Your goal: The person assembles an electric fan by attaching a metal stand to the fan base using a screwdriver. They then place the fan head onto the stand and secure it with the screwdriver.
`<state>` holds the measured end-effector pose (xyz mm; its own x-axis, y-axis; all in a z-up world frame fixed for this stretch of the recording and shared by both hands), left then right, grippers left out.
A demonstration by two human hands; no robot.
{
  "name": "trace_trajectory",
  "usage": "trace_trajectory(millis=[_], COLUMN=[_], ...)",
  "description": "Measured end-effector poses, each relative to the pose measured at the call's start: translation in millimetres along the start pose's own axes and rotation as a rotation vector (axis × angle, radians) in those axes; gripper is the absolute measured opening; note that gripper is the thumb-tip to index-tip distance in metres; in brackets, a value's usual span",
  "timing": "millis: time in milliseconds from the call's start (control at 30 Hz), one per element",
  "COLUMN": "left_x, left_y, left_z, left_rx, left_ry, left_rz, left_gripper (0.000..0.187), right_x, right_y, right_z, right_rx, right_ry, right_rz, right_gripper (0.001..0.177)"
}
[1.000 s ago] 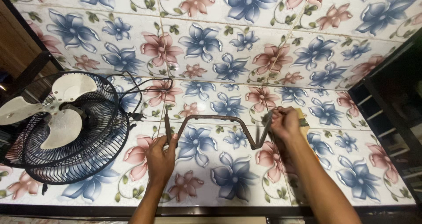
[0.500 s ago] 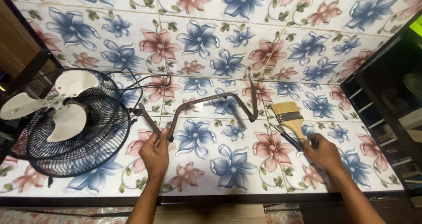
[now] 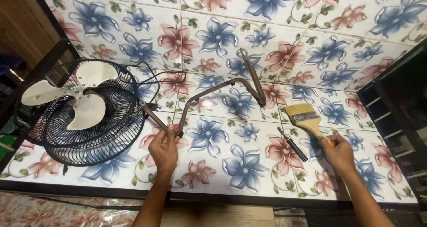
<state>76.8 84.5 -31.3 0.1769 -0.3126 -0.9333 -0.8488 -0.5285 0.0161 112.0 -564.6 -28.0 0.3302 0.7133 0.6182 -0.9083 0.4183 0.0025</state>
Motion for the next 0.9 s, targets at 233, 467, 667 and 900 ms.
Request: trace_trajectory(millis=[233, 467, 667, 900], left_x=[5, 11, 12, 11], left_y=[-2, -4, -4, -6], left_z=[2, 3, 4, 2], left_rx=[0.003, 0.0, -0.004, 0.006], left_ry=[0.045, 0.116, 0.087, 0.085], left_rz=[0.018, 0.033, 0.04, 0.024], left_gripper=[0.034, 0.034, 0.034, 0.034], right_x=[-3, 48, 88, 81], right_y=[-12, -16, -24, -36], right_z=[-4, -6, 2, -19], right_rx=[0.057, 0.327, 0.101, -0.141], right_ry=[-0.433, -1.225, -0.984, -0.588], right_rz=[-0.256, -0.291, -0.075, 0.04], right_gripper=[0.025, 0.031, 0.027, 0.029])
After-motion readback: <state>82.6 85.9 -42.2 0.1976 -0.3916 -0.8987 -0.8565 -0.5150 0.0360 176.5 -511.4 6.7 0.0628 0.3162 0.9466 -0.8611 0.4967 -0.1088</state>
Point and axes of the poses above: each hand's wrist, its own y-axis away from the middle knuckle, its own z-axis out of the back of the hand, x = y × z, the point moved 10 cm from there along -y, towards the middle knuckle, and after that the axes turned 10 degrees about y, right-handed, at the moved point
